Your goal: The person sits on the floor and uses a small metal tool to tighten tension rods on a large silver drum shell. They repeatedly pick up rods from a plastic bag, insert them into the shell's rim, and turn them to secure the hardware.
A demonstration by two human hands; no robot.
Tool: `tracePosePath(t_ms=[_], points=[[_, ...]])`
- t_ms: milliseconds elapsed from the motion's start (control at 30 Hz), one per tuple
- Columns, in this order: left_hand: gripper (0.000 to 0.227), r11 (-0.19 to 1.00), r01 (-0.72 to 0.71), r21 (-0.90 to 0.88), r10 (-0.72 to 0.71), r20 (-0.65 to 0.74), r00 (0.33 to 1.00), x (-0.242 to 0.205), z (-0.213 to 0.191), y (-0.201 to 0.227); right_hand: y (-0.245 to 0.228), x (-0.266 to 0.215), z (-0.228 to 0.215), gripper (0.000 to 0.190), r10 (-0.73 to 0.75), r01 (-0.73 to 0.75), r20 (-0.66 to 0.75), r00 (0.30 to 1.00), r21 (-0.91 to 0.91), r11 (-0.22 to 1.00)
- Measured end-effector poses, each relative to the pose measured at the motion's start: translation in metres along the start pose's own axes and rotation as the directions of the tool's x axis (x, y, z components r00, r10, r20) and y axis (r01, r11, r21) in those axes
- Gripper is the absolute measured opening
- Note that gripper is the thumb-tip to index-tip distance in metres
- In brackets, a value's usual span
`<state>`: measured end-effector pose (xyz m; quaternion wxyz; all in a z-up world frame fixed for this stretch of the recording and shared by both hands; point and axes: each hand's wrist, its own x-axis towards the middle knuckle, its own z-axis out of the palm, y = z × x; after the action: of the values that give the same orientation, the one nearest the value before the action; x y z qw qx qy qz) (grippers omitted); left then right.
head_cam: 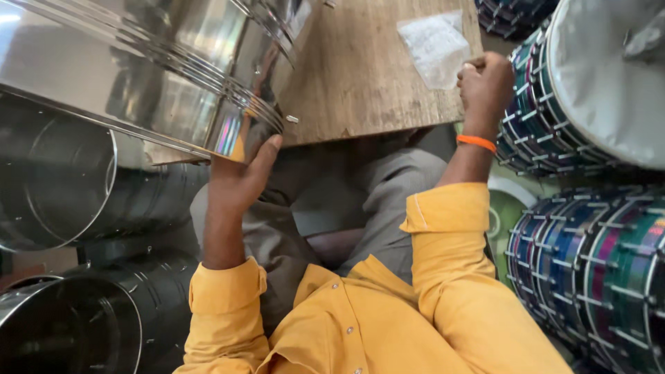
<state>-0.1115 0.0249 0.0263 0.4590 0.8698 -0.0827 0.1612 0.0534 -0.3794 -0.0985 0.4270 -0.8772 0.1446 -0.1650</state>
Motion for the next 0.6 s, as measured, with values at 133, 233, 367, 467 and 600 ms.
tracePosePath(t_ms=[133,233,367,467,600], points=[[0.054,0.967,-0.037,0.253,0.053,-0.056,0.997,0.002,0.019,-0.003,0.019,0.012,0.016,0.020,-0.150,0.158,0.053,0.987,-0.243,0.957],[0.049,0.984,0.155,0.092,-0.156,0.001,0.988,0.007,0.041,-0.004,0.023,0.015,0.035,0.028,-0.230,0.257,0.133,0.964,-0.259,0.931],[0.038,0.927,-0.101,0.361,0.085,0.061,0.995,0.013,0.058,-0.009,0.021,0.017,0.053,0.040,-0.369,0.422,0.255,0.894,-0.202,0.884],[0.025,0.878,-0.142,0.456,0.001,0.297,0.955,0.015,0.055,-0.013,0.016,0.025,0.069,0.033,-0.362,0.425,0.242,0.900,-0.307,0.851],[0.031,0.984,-0.159,0.085,0.156,0.040,0.987,0.011,0.043,-0.006,0.015,0.028,0.082,0.024,-0.488,0.539,0.233,0.841,-0.419,0.731]])
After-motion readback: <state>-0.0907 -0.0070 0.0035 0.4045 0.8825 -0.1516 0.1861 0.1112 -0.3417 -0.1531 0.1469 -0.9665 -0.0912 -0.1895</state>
